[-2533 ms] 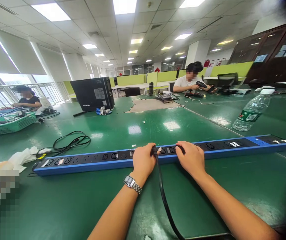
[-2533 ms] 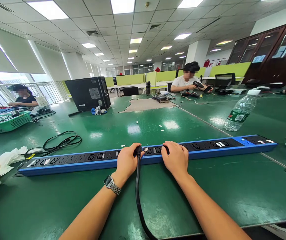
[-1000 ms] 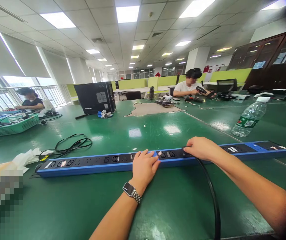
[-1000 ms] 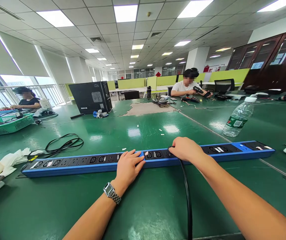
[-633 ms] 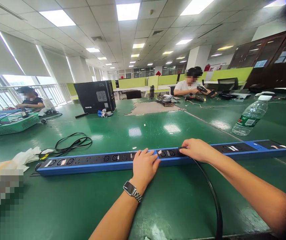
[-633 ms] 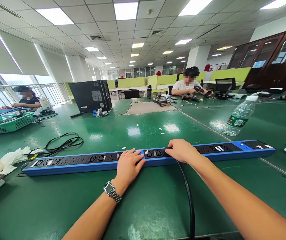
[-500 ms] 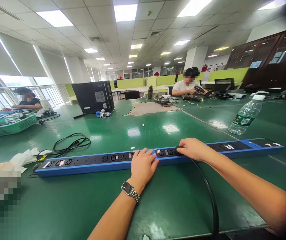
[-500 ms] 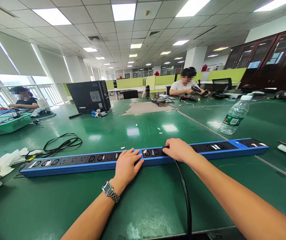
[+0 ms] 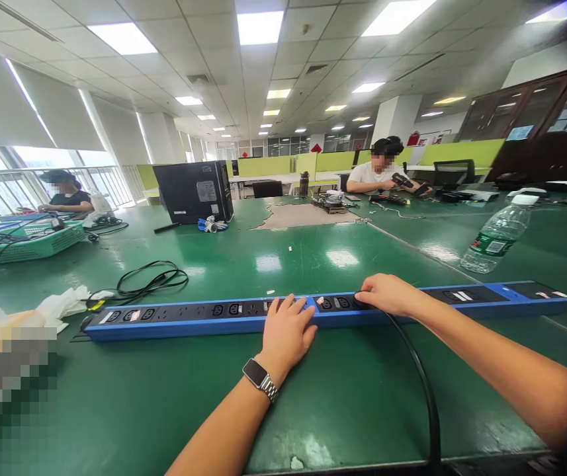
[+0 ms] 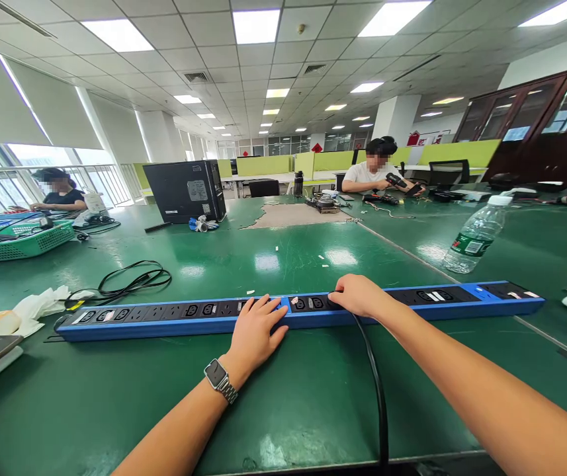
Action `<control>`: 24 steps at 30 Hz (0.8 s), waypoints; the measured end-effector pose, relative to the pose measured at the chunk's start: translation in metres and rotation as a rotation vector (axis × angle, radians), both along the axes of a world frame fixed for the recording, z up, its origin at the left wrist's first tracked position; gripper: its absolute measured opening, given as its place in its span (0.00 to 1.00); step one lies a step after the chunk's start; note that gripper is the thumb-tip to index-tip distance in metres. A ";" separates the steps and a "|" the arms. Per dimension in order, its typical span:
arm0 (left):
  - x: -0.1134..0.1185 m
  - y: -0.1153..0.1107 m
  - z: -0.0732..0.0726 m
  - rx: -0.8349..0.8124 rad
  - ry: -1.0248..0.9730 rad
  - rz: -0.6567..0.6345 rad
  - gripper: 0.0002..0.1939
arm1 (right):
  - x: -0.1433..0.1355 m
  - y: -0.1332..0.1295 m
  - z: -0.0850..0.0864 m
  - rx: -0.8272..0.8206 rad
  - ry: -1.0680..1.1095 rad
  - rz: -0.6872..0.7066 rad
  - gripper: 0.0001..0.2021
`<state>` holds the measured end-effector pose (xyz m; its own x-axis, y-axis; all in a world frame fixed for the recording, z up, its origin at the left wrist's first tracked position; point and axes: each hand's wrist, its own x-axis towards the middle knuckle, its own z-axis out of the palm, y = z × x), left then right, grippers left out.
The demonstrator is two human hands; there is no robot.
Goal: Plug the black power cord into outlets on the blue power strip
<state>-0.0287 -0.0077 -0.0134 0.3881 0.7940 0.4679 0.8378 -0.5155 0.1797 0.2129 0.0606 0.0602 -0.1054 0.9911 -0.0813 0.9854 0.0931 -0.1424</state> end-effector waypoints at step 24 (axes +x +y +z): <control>0.001 0.008 -0.008 0.027 -0.167 0.004 0.07 | -0.069 -0.028 0.059 0.067 0.144 0.150 0.09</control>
